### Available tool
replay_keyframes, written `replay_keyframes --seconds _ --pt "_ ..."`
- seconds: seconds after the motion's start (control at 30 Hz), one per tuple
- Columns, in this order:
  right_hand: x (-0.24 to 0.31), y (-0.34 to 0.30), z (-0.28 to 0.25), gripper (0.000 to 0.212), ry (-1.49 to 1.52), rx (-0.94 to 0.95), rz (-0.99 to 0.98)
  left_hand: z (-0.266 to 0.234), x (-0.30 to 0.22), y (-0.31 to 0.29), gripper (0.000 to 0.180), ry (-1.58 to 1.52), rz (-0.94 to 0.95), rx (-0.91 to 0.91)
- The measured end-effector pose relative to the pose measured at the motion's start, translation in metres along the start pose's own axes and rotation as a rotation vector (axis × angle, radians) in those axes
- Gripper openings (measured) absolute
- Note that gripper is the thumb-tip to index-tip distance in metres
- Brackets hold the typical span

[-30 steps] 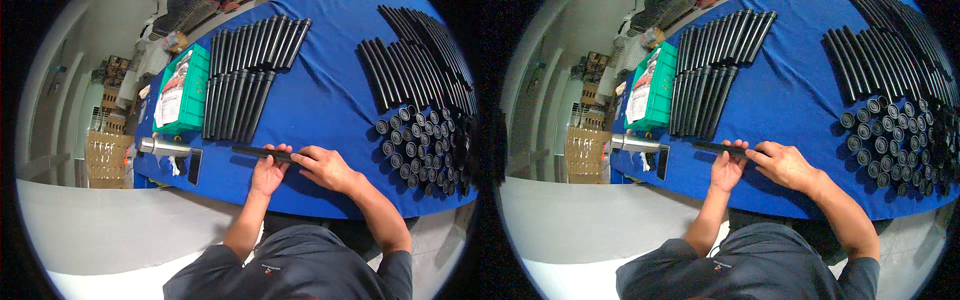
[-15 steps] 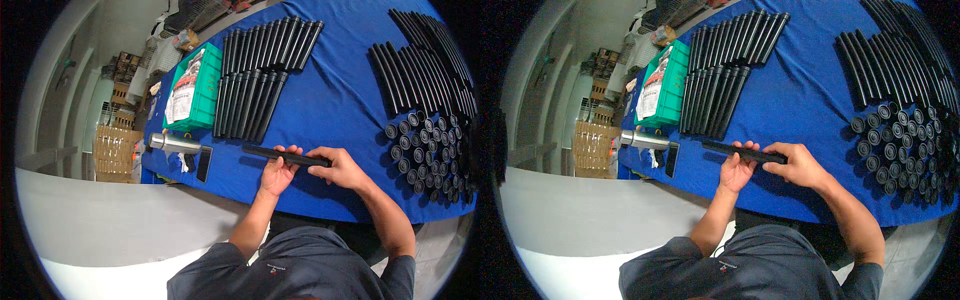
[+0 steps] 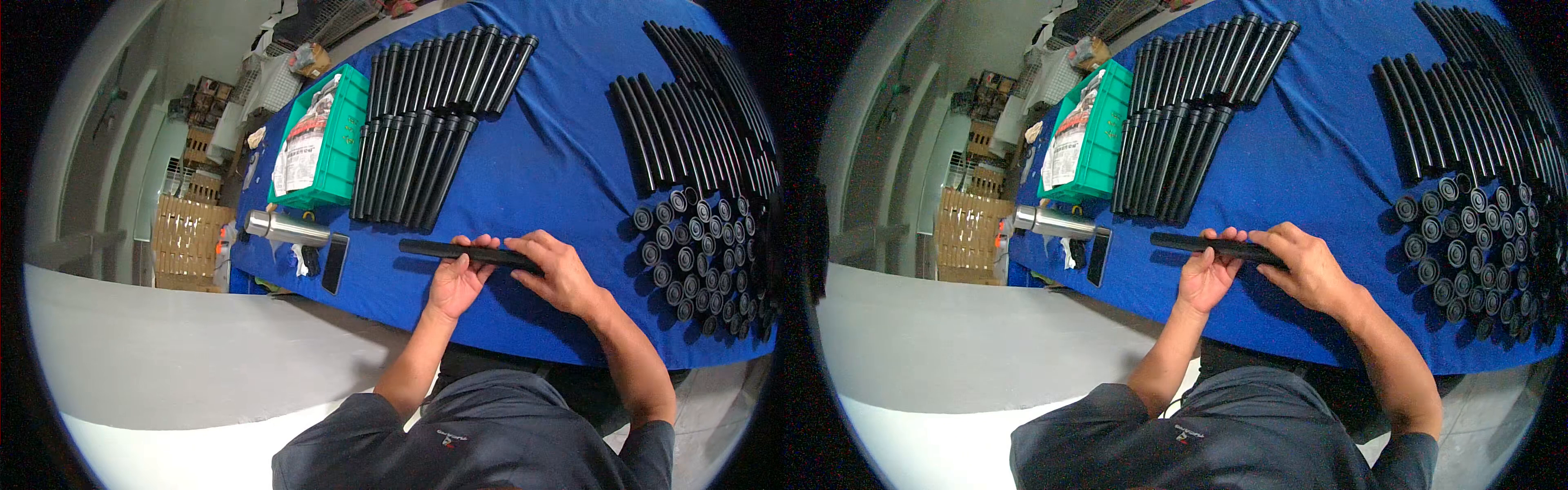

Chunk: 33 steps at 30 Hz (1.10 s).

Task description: Manually assemble black plastic tubes and end caps by pressing them together.

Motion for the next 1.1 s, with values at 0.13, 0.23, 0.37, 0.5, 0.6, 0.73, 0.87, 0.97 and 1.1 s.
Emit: replay_keyframes --seconds 0.13,0.23,0.37,0.5,0.6,0.73,0.87,0.97,1.1 --pt "0.012 0.006 -0.005 0.043 0.078 0.106 0.241 0.001 -0.001 -0.002 0.027 0.007 0.005 0.014" --pt "0.004 0.000 -0.001 0.046 0.198 0.183 0.438 -0.001 -0.002 -0.001 0.027 0.036 0.013 0.029" --pt "0.002 -0.003 0.002 0.045 -0.111 0.014 -0.176 -0.001 0.000 0.001 0.026 -0.001 -0.013 0.019" --pt "0.008 0.007 -0.003 0.047 0.306 0.342 0.795 -0.006 -0.003 -0.001 0.026 0.029 -0.011 0.036" --pt "-0.001 0.002 0.002 0.046 0.140 0.182 0.314 -0.004 0.000 0.002 0.026 0.022 -0.009 0.028" --pt "0.002 -0.002 0.002 0.047 -0.045 0.103 -0.079 -0.003 -0.001 0.002 0.026 -0.011 -0.019 0.038" --pt "0.008 0.008 -0.004 0.050 0.353 0.359 0.785 -0.002 -0.003 -0.001 0.026 0.026 -0.017 0.026" --pt "0.006 0.001 0.000 0.040 -0.014 -0.038 -0.221 0.001 0.000 0.001 0.025 0.030 -0.018 0.012" --pt "0.003 0.001 0.004 0.041 -0.079 -0.039 -0.304 -0.005 0.000 0.001 0.028 -0.003 -0.011 0.019"
Point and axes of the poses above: each hand's wrist, its own y-axis towards the middle knuckle, its own z-axis out of the palm, x = y × z, the point moved 2 cm from there along y, towards the middle knuckle, and after that the axes turned 11 degrees about -x, right-handed, at the moved point
